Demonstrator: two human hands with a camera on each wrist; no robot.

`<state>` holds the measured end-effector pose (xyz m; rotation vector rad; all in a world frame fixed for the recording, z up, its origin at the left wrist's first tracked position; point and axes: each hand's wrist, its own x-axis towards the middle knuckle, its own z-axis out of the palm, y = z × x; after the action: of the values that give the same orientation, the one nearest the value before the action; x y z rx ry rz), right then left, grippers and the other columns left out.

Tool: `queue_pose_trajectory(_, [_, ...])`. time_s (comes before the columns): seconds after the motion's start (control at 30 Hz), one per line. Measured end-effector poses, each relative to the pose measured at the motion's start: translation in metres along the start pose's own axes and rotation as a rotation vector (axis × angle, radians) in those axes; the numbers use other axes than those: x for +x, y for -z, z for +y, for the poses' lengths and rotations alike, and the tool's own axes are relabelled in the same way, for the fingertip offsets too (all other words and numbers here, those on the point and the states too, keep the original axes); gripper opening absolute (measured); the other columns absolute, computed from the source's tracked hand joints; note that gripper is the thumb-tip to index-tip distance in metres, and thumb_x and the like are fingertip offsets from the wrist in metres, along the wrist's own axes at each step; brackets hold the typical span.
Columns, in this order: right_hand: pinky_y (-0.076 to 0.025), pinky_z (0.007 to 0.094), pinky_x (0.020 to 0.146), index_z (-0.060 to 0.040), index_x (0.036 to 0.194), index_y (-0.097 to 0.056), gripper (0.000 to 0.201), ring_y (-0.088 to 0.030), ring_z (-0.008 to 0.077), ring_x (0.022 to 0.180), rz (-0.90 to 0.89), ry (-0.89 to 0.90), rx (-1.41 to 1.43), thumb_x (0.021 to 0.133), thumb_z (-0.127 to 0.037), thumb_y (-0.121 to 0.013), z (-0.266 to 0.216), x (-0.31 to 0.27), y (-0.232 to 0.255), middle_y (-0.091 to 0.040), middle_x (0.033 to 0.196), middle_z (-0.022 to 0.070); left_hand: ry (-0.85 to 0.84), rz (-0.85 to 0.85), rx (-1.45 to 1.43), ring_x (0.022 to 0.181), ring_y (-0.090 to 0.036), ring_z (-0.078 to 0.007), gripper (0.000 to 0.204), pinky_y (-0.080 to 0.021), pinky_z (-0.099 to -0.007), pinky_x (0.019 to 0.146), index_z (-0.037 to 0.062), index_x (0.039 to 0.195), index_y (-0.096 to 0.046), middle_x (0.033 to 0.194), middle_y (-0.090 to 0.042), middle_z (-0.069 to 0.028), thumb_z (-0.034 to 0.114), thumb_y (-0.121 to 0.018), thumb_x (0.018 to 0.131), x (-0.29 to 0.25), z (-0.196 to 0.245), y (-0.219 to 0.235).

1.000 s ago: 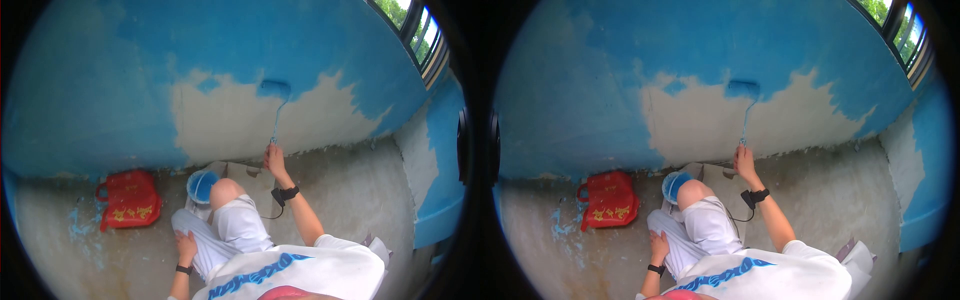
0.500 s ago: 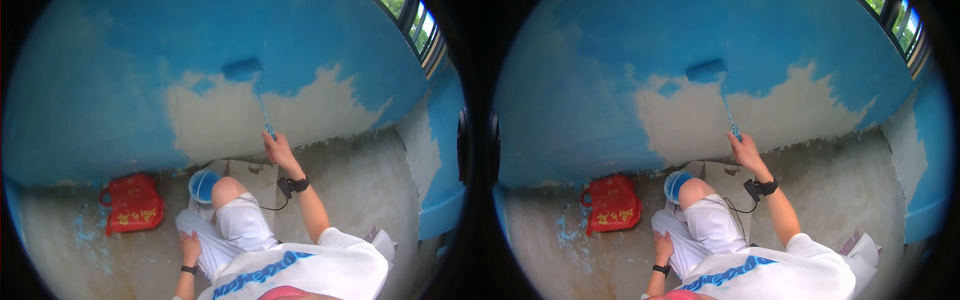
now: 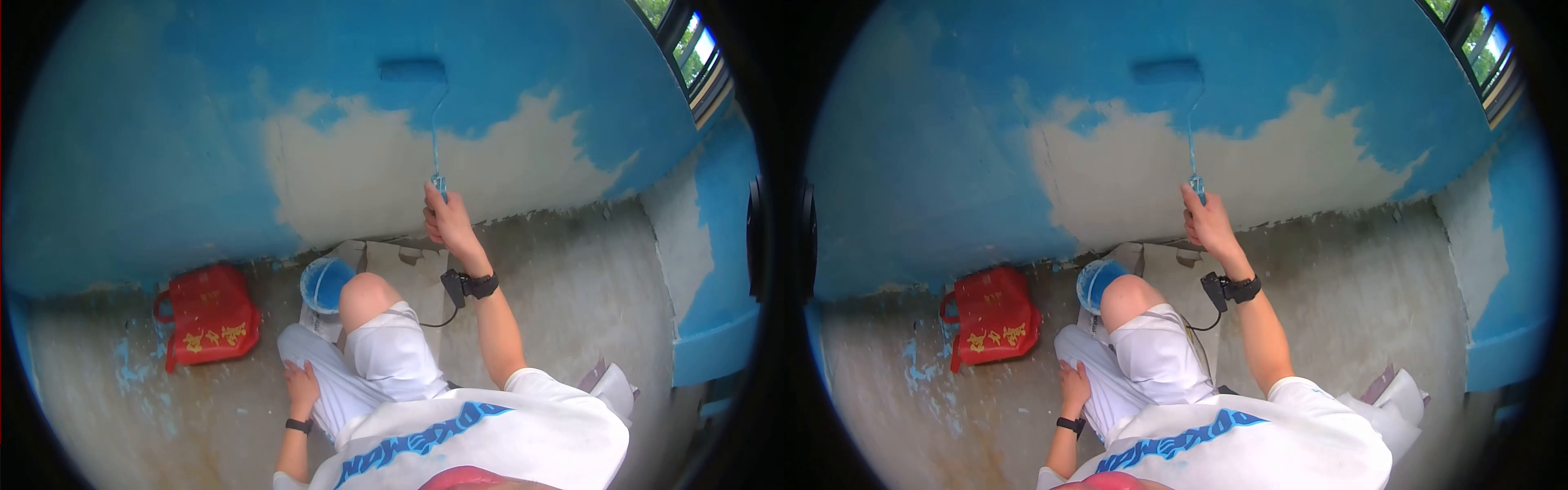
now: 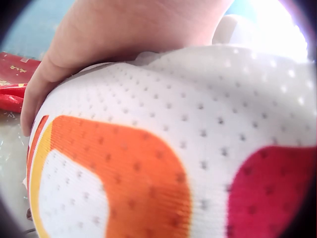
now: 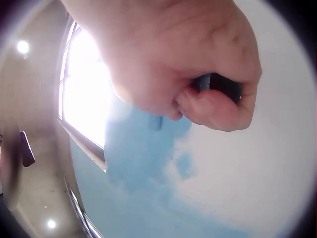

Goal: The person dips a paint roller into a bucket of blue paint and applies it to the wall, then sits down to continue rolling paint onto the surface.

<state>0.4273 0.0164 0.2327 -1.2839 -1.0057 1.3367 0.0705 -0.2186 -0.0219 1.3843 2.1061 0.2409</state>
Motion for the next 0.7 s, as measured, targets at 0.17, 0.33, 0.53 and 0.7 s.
queue_pose_trajectory(0.17, [-0.027, 0.0266, 0.036, -0.0128, 0.066, -0.038, 0.048, -0.034, 0.0073, 0.040, 0.058, -0.063, -0.133, 0.101, -0.043, -0.053, 0.065, -0.017, 0.007, -0.037, 0.051, -0.0044, 0.048, -0.015, 0.004, 0.118, -0.049, -0.0525, 0.074, -0.040, -0.0499, 0.103, -0.0187, 0.143, -0.022, 0.129, -0.044, -0.0419, 0.040, -0.038, 0.102, 0.002, -0.003, -0.008])
queue_pose_trajectory(0.33, [-0.021, 0.0252, 0.036, -0.0144, 0.068, -0.035, 0.047, -0.028, 0.0050, 0.040, 0.012, -0.071, 0.041, 0.101, -0.044, -0.052, 0.025, -0.016, 0.000, -0.030, 0.052, -0.0071, 0.004, 0.016, 0.021, 0.119, -0.048, -0.0527, 0.074, -0.040, -0.0504, 0.104, -0.0176, 0.144, -0.021, 0.131, -0.042, -0.0415, 0.042, -0.037, 0.102, 0.000, -0.014, -0.014])
queue_pose_trajectory(0.53, [-0.018, 0.0255, 0.037, -0.0161, 0.070, -0.033, 0.046, -0.023, 0.0045, 0.041, -0.045, -0.035, 0.059, 0.101, -0.045, -0.051, -0.010, -0.004, 0.002, -0.025, 0.052, -0.0084, 0.052, -0.012, -0.026, 0.121, -0.046, -0.0542, 0.074, -0.038, -0.0508, 0.105, -0.0175, 0.143, -0.022, 0.132, -0.042, -0.0417, 0.042, -0.037, 0.102, -0.007, -0.005, -0.005])
queue_pose_trajectory(0.7, [-0.018, 0.0256, 0.037, -0.0158, 0.070, -0.033, 0.046, -0.022, 0.0047, 0.041, -0.059, -0.127, 0.064, 0.101, -0.045, -0.051, 0.052, -0.017, 0.013, -0.025, 0.053, -0.0084, 0.003, 0.062, 0.034, 0.124, -0.044, -0.0541, 0.074, -0.036, -0.0496, 0.108, -0.0178, 0.143, -0.023, 0.135, -0.039, -0.0427, 0.041, -0.038, 0.101, -0.002, -0.010, -0.017])
